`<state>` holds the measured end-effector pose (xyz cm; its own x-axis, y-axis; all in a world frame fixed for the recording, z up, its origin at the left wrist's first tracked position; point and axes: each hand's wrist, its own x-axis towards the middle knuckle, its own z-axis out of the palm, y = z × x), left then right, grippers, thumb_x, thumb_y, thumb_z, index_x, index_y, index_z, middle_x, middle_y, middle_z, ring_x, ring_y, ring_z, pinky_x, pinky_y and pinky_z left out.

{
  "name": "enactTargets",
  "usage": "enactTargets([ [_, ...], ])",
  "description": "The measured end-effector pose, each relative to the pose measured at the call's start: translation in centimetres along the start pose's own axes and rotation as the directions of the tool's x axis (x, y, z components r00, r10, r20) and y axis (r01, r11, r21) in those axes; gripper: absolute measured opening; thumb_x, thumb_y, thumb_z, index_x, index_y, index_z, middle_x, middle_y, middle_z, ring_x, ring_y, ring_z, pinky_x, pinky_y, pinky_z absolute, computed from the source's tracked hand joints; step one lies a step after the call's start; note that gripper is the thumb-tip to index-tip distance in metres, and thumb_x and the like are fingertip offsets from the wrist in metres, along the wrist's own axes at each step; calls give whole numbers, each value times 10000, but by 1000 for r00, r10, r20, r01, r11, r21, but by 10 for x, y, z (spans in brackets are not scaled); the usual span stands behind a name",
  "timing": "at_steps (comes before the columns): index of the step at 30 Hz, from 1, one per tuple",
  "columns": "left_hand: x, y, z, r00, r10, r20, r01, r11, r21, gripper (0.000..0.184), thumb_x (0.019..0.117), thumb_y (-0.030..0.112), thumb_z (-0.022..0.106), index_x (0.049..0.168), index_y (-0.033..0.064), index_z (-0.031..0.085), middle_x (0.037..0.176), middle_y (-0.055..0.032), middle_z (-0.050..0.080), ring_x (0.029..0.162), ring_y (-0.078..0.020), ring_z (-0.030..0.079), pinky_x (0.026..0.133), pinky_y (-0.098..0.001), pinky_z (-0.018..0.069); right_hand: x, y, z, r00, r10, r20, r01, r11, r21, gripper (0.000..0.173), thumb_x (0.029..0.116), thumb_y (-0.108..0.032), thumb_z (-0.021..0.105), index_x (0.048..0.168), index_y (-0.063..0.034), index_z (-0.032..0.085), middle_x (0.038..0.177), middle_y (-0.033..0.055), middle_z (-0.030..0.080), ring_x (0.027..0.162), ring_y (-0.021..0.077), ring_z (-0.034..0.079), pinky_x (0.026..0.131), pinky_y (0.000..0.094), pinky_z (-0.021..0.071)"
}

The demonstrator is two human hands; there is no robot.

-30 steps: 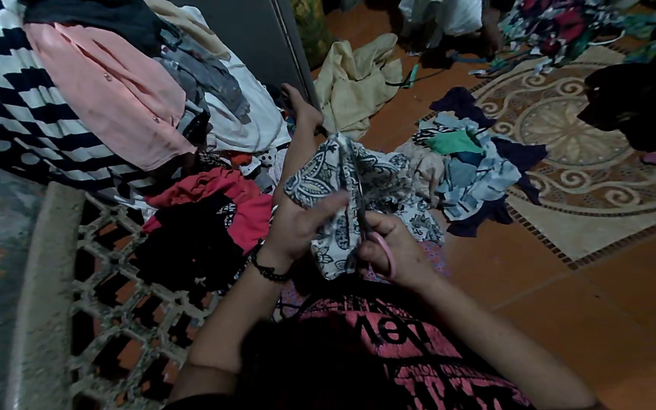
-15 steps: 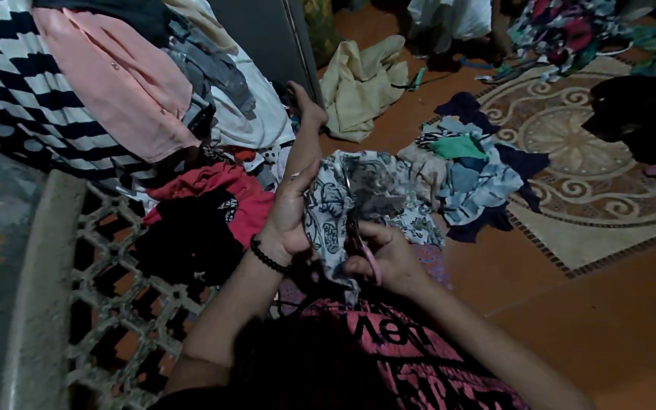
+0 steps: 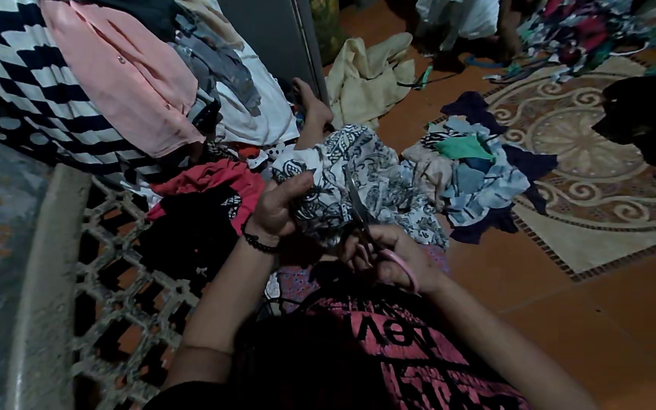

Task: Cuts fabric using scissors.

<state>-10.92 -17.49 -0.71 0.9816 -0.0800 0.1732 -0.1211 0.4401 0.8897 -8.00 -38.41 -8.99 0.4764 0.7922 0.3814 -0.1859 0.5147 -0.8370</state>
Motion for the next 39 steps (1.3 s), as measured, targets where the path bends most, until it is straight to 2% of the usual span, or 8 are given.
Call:
enactTargets([
  [5, -1, -6, 1, 999, -43, -4, 43, 998, -50, 143, 964, 336, 664, 1012, 239, 759, 915, 60, 762, 793, -27, 720, 702, -233, 611, 9, -7, -6, 999, 13, 39, -12, 1000, -7, 448, 903, -603, 678, 1066, -186, 701, 744, -150, 625, 625, -52, 574, 556, 149, 498],
  [11, 0, -10, 0, 998, -70, 4, 70, 990, -118, 167, 972, 319, 636, 1026, 214, 754, 930, 37, 764, 816, -48, 725, 728, -252, 612, 11, -8, -7, 999, 28, 31, -29, 1000, 12, 450, 909, -594, 677, 1046, -167, 697, 739, -144, 627, 614, -52, 566, 543, 139, 481],
  [16, 2, -11, -1, 1000, -21, -20, 19, 993, -112, 226, 1010, 337, 564, 1040, 223, 756, 946, 49, 760, 842, -40, 723, 745, -254, 611, 4, -10, -4, 997, 80, 14, -80, 997, -4, 393, 898, -558, 712, 1008, -181, 702, 722, -153, 626, 576, -67, 546, 499, 124, 455],
  [27, 2, -19, 2, 1000, -3, -1, 3, 981, -195, 255, 1029, 328, 522, 1042, 203, 744, 933, 41, 754, 824, -43, 721, 726, -246, 608, 0, -7, -2, 997, 77, -4, -77, 997, -2, 381, 916, -534, 703, 1001, -162, 695, 717, -139, 628, 579, -57, 559, 506, 127, 463],
  [36, 5, -19, 4, 998, -36, -55, 26, 982, -185, 215, 992, 356, 563, 1006, 231, 737, 904, 52, 748, 793, -39, 715, 697, -247, 605, -3, -6, 2, 995, 89, -54, -91, 995, -28, 297, 903, -472, 743, 972, -186, 705, 717, -154, 640, 555, -76, 551, 478, 115, 462],
  [39, 4, -22, 5, 998, -9, -69, -3, 984, -178, 203, 985, 337, 569, 1015, 225, 735, 917, 42, 752, 807, -50, 720, 712, -260, 609, -3, -5, 0, 997, 76, -28, -77, 997, -17, 352, 909, -510, 724, 1003, -171, 706, 724, -143, 642, 567, -65, 561, 486, 123, 465],
])
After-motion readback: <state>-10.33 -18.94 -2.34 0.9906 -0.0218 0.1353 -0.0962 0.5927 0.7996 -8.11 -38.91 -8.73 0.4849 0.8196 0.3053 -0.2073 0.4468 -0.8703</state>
